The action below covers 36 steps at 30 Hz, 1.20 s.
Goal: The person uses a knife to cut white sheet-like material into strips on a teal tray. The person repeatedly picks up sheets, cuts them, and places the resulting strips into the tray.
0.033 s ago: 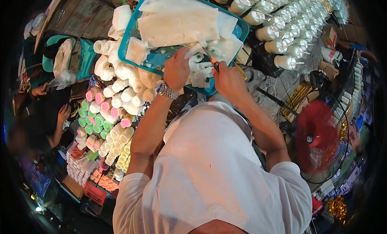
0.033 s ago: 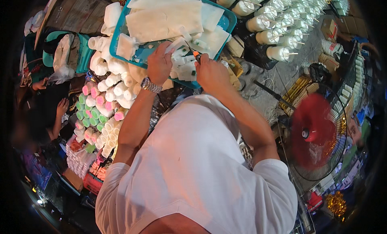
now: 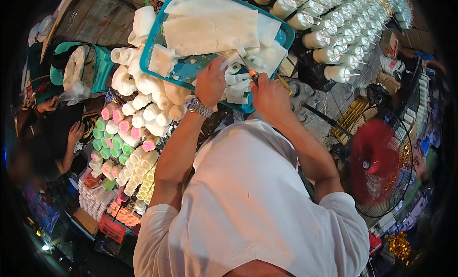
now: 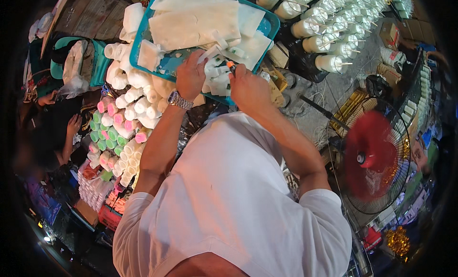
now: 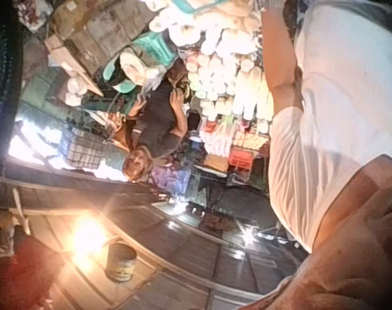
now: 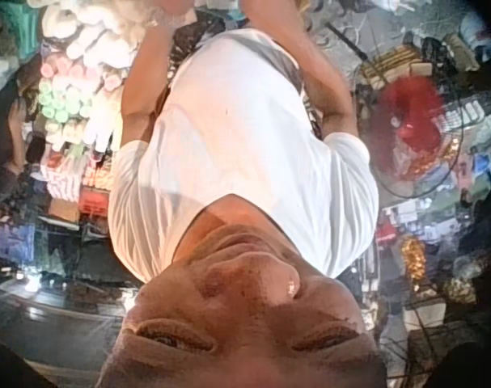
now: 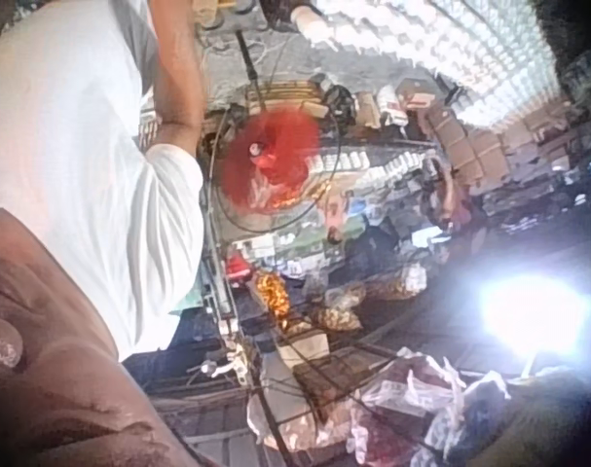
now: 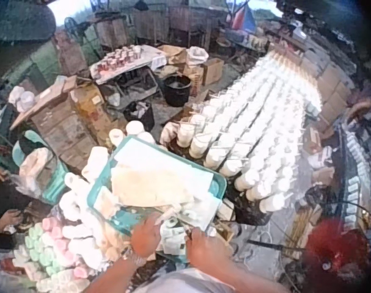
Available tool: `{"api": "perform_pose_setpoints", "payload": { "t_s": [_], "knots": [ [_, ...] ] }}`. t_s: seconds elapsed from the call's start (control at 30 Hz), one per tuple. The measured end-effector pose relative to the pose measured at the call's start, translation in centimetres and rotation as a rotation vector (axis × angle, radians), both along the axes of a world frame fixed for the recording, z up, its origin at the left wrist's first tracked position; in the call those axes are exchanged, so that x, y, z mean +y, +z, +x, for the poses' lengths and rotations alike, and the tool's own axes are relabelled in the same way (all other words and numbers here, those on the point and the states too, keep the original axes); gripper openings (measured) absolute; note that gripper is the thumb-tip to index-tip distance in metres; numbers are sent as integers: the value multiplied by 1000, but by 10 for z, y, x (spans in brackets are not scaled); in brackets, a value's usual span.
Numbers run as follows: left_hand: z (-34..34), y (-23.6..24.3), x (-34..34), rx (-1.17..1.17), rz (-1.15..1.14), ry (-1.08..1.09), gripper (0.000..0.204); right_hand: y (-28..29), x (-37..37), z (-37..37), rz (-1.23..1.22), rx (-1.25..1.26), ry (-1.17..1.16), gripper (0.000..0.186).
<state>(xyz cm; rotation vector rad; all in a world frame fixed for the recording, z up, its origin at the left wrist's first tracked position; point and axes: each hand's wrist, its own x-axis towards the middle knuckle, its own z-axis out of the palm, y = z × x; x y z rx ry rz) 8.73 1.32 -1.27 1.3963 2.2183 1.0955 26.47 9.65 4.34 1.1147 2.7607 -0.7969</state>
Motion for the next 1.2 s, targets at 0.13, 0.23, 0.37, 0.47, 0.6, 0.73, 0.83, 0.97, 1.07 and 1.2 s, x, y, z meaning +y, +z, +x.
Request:
{"api": "perform_pose_setpoints", "payload": {
  "t_s": [0.13,0.23,0.37,0.47,0.6,0.73,0.83,0.97,1.07,1.2],
  "knots": [
    [7,-7,3,14,37,6,23,-9,-17,-11,234,69,26,24],
    [5,-14,4,34,0,-1,25,-20,-15,-17,262,65,-28,24],
    [5,-19,3,82,-28,-9,26,-24,-13,-18,246,74,-23,25],
    [5,-19,4,95,-25,-20,27,-27,-10,-19,252,46,4,20],
    [11,-19,1,103,28,-31,30,-32,-12,-17,223,-10,8,12],
    [17,-21,-3,48,60,-15,32,-58,-14,-12,174,-52,-48,11],
    [16,-16,-5,154,77,-33,31,-66,-6,-10,121,-102,-13,14],
    [10,2,-1,4,-11,41,27,-45,8,-1,-35,-56,0,18],
    [4,0,3,4,51,58,27,-19,6,7,-67,-111,-5,23],
    [8,-15,8,44,33,51,23,0,-6,8,102,56,-46,25]
  ]
}}
